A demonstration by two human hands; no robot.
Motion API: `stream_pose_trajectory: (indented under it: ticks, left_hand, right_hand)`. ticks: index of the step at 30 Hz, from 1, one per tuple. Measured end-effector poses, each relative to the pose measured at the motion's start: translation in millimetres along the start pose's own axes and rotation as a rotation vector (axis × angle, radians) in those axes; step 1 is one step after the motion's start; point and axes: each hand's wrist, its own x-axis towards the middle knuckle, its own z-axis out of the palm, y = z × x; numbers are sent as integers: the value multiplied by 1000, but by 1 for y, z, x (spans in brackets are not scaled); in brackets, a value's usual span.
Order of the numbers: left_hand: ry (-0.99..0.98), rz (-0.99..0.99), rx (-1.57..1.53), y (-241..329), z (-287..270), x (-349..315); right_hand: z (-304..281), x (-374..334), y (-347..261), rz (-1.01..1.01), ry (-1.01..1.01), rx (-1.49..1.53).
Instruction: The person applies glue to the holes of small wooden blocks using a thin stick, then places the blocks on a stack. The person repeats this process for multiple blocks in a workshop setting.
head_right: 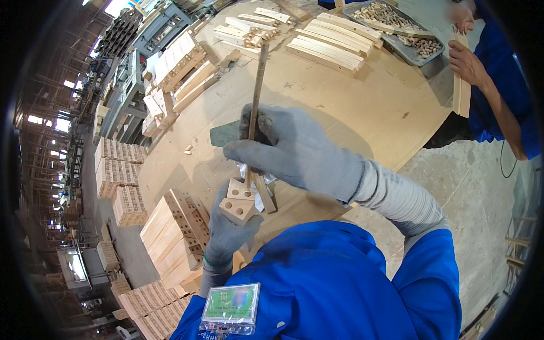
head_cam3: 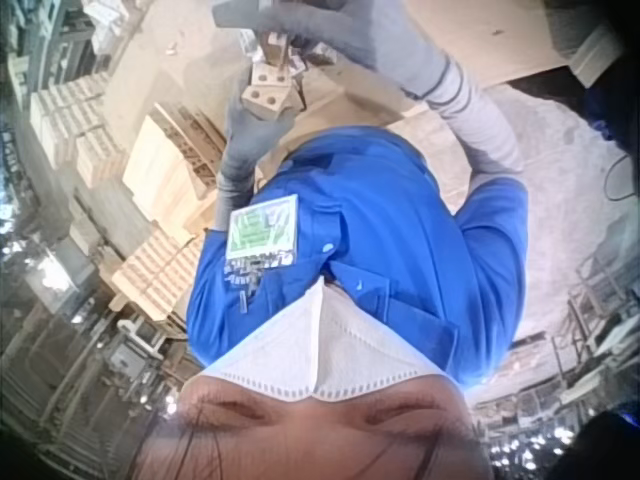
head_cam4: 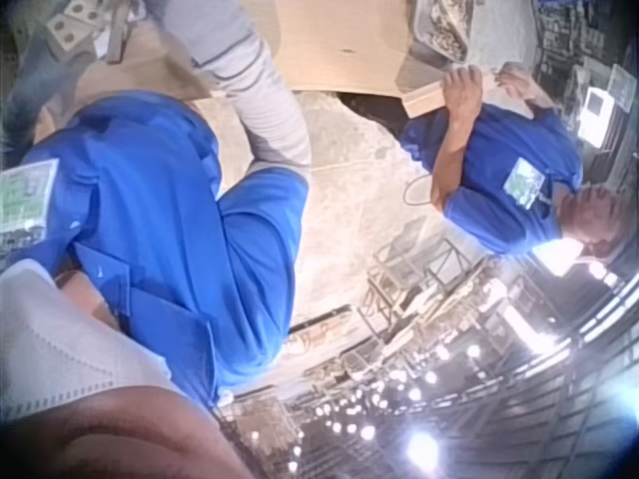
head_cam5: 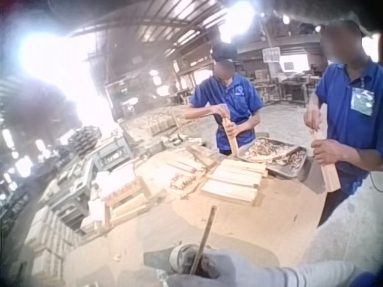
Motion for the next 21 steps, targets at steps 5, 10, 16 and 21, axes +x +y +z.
stream_pose_trajectory:
  ticks: [5,10,16,21]
  left_hand:
    - [-6,-5,-73,2,2,-1]
    - [39,109,-21,2,1,0]
    - [-4,75,-36,8,-3,0]
    - [7,114,26,3,-3,0]
  right_hand:
    - [1,-1,-13,156,72,248]
    - [18,4,2,130,83,251]
    - [15,7,-11,52,39,127]
    - [11,6,-20,121,-7,82]
